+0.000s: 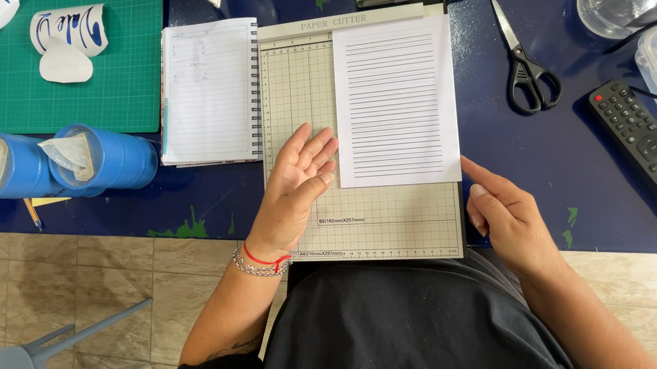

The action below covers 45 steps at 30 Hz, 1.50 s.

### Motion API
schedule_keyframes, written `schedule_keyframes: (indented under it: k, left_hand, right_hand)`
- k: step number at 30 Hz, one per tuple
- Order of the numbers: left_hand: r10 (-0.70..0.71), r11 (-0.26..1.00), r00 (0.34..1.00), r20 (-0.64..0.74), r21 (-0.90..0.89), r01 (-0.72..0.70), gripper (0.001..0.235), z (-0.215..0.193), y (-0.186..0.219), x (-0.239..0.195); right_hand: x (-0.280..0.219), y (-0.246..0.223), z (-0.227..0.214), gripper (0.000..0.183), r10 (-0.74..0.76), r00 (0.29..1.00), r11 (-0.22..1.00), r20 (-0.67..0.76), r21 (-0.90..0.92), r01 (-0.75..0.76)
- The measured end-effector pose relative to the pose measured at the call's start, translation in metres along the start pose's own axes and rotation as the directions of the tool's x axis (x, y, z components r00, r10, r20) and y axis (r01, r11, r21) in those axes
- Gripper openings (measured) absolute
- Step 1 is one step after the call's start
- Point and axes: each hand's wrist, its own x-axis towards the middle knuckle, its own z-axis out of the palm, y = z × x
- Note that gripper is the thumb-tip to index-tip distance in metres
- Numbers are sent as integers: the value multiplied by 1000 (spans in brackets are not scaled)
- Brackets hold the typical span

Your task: Folding a printed sheet of paper and aligning it on a manual paper cutter

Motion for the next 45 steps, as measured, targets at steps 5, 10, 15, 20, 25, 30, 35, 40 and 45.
schedule_keyframes:
  k: [5, 10, 15, 20, 25, 30, 35, 40, 45]
  left_hand:
    - [5, 1000, 1000, 7, 13, -5, 83, 2, 1, 0]
    - [7, 1000, 1000, 7, 10, -7, 83, 3, 1, 0]
    - [10, 1000, 1000, 7, 10, -10, 83, 3, 2, 0]
    - [9, 1000, 1000, 14, 4, -9, 83, 1, -1, 0]
    - [11, 1000, 1000, 20, 2, -11, 82, 2, 2, 0]
    - [15, 1000, 1000, 22, 2, -15, 82, 2, 1, 0]
    - [19, 1000, 1000, 21, 6, -19, 82, 3, 3, -1]
    - [24, 1000, 999, 21, 6, -24, 82, 2, 0, -1]
    - [21, 1000, 1000, 24, 3, -21, 83, 1, -1, -1]
  right_hand:
    - [-1, 0, 0, 43, -13, 1000, 1000, -11, 3, 13]
    - [-1, 1, 0, 42, -12, 1000, 1000, -11, -2, 12]
    - [0, -1, 0, 42, 2, 1000, 1000, -4, -25, -2]
    - [1, 6, -2, 42, 9, 1000, 999, -6, -52, -9]
    - [1, 4, -2, 42, 24, 1000, 997, -1, -78, -24]
    - [1, 5, -1, 42, 21, 1000, 995, 3, -92, -21]
    - [1, -1, -1, 43, 30, 999, 992, 16, -127, -28]
    - [1, -1, 0, 43, 20, 1000, 991, 11, -132, -18]
    - [1, -6, 1, 43, 22, 1000, 988, 8, -155, -20]
